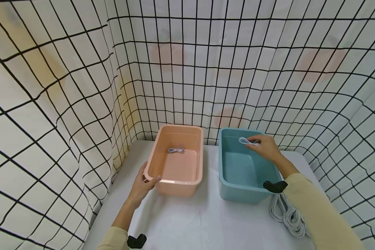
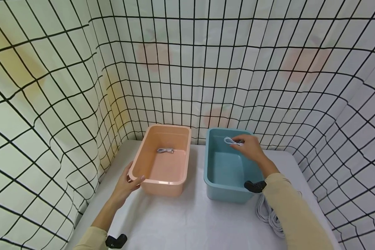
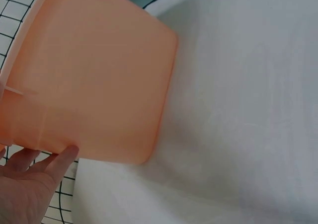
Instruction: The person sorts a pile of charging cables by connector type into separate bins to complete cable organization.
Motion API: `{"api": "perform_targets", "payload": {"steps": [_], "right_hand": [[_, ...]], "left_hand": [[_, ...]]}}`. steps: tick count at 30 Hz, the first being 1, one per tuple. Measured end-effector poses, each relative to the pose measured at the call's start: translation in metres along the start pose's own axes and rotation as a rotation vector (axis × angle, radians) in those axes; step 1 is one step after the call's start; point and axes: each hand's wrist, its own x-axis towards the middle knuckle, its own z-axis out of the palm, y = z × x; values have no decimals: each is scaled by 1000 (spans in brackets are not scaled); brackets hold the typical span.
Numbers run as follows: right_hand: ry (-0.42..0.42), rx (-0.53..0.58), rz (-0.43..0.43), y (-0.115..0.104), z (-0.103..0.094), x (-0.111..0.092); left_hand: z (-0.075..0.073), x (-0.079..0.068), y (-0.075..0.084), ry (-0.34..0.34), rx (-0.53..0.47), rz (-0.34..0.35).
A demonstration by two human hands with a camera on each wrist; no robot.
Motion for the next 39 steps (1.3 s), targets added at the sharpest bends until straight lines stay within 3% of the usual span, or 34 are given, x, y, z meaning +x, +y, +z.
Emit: {"api": "perform_targets", "payload": {"steps": [7,22,39], "right_hand": [[-68,-25,-42,-21,10,20],[-56,34,-174,-73,33,65],[-155,65,-144,-128,70,107]], "left_hand": [[0,-2,4,0,-2,-1],[0,-4,-1,6,0,16],[-2,-1,-2,13,6,12]]}}
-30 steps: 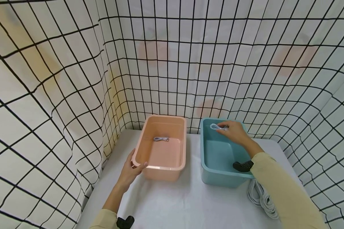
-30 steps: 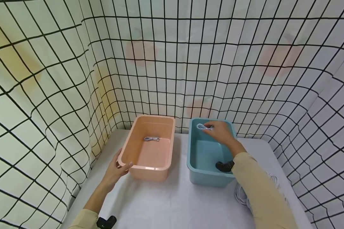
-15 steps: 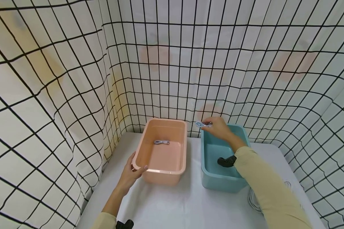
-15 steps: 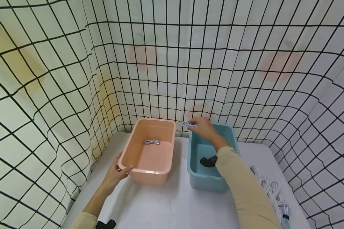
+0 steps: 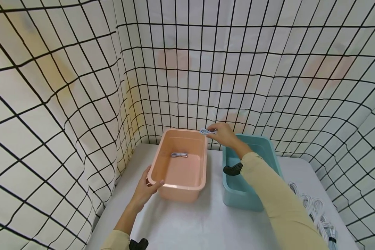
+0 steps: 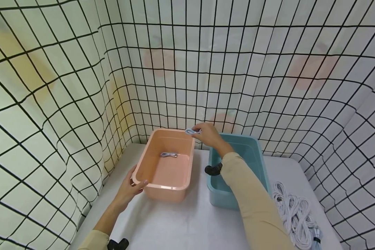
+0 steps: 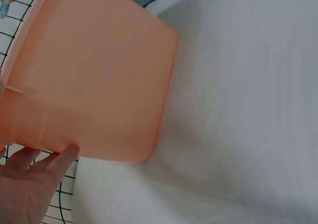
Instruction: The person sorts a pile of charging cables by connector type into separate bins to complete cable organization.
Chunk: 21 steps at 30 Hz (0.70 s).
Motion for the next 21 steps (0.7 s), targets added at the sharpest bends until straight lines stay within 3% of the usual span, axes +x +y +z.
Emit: {"api": "perform_targets", "payload": {"steps": [10,21], "right_hand": [[-38,30,-19,-19,14,28],[-44,49,-42,-23,36,46]], "left_hand": [[0,2,0,-2,1,11],[-1,2,-1,0,-12,17]]}}
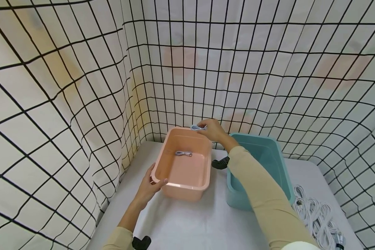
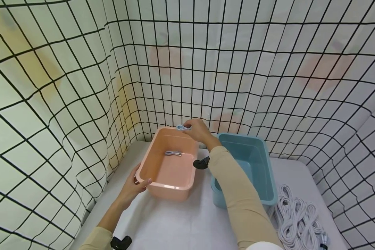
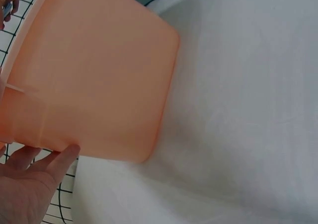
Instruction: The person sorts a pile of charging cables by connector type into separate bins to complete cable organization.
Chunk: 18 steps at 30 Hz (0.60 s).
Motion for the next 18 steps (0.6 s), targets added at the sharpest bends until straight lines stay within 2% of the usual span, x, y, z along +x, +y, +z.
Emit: {"api": "perform_targets", "payload": {"steps": [9,14,18], "right_hand": [[1,-41,32,-2,7,10],[12,-110,41,0,7,8],[-11,-118,36,2,7,7]], "left_hand": [[3,3,-1,-7,1,0],[2,3,0,-7,-5,-6],[0,1,-1,-1,-1,-3]]}}
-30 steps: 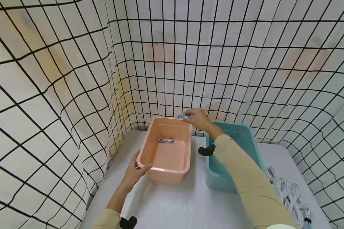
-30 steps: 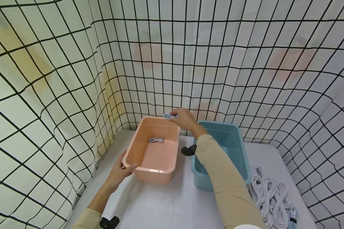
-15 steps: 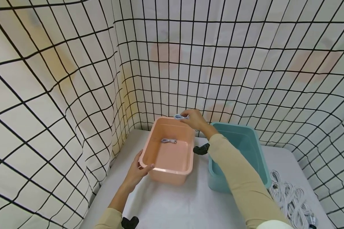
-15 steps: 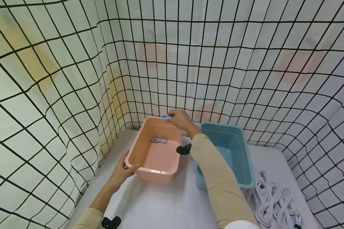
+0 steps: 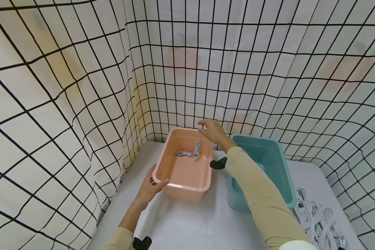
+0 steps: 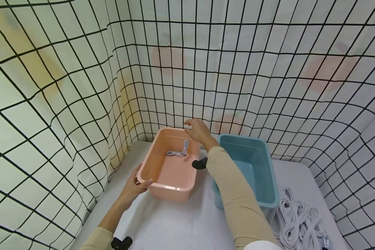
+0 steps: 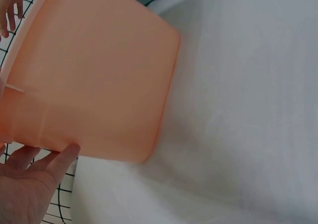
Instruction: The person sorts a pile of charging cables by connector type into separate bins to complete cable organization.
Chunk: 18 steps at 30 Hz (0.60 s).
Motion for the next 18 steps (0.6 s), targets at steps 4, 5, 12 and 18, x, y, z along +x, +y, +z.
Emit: {"api": "perform_targets", "payload": {"steps": [4,5,12,18], "right_hand": [[-8,15,-25,2,0,-1],[-8,18,-27,2,0,-1],[-15,2,-21,3,-4,-6],[-10,21,-29,5,-10,-13]], "left_hand": [[-1,0,-1,9,-7,2],[-1,0,-1,8,-8,4],[2,-1,0,13,-3,-6],[3,-2,0,21,-15,-14]]}}
